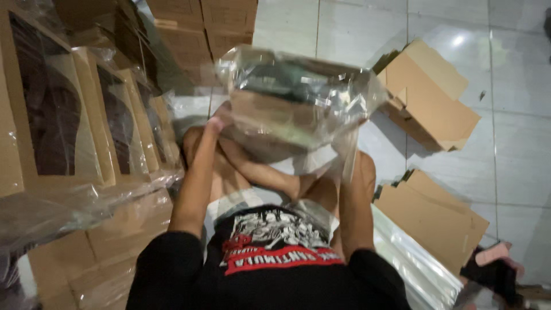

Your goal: The person sits on the floor and repeatedly wraps small cardboard boxes in clear plastic bags. They secure each wrapped box with a white twist tie, then place the finished package aside. The process is repeated for multiple boxes.

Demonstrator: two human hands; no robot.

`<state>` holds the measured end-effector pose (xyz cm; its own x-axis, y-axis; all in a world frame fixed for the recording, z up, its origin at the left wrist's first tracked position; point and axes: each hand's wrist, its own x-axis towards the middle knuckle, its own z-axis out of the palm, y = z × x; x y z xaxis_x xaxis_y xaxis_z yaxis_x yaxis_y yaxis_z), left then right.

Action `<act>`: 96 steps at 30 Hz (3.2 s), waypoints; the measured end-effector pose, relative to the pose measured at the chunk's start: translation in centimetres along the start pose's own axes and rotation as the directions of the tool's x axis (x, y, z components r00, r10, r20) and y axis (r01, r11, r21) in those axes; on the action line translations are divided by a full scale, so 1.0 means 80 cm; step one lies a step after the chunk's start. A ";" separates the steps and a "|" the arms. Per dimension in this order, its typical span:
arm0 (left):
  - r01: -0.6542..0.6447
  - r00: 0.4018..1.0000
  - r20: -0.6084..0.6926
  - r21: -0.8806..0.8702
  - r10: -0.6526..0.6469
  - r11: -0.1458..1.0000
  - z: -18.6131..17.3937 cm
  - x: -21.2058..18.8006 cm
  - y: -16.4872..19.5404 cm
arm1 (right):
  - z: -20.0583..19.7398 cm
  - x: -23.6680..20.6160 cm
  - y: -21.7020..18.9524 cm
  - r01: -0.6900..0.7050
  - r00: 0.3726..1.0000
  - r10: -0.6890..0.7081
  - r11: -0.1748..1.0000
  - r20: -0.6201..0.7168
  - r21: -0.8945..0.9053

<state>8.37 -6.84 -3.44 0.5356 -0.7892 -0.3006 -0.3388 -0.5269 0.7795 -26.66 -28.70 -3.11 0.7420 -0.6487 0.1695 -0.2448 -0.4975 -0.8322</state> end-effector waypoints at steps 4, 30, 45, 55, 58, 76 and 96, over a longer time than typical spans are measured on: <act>0.097 0.992 0.122 -0.837 0.012 0.538 -0.002 -0.045 -0.024 | 0.011 -0.037 0.001 -0.093 0.995 0.093 0.996 0.039 -0.015; -0.760 0.072 -0.401 0.571 0.913 0.310 -0.039 -0.198 0.245 | 0.088 -0.007 0.040 -0.423 0.902 0.416 0.905 -0.118 -0.043; -0.741 0.421 -0.073 0.547 0.904 0.389 -0.167 -0.148 0.406 | 0.028 -0.012 0.055 0.089 0.759 0.130 0.950 0.638 -0.300; -0.804 0.416 0.102 0.506 0.904 0.312 -0.137 -0.138 0.404 | 0.047 0.021 0.065 0.198 0.716 0.208 0.855 0.666 -0.480; -0.749 0.581 0.193 0.506 0.790 0.428 -0.122 -0.130 0.401 | 0.037 0.010 0.071 0.157 0.608 0.336 0.837 0.719 -0.525; -0.111 0.839 -0.431 -0.734 -0.333 0.670 0.074 -0.092 0.057 | 0.054 0.036 0.080 -0.051 0.474 0.378 0.913 0.795 -0.404; -0.134 0.926 -0.285 0.366 0.248 0.921 0.143 0.045 0.065 | 0.007 0.000 0.058 -0.077 0.997 0.071 0.713 -0.038 -0.697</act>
<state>-0.34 -16.03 -6.74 0.6325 -0.7713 0.0714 -0.6669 -0.4954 0.5567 -27.43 -30.71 -7.28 0.6984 -0.7037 0.1303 -0.6670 -0.7060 -0.2380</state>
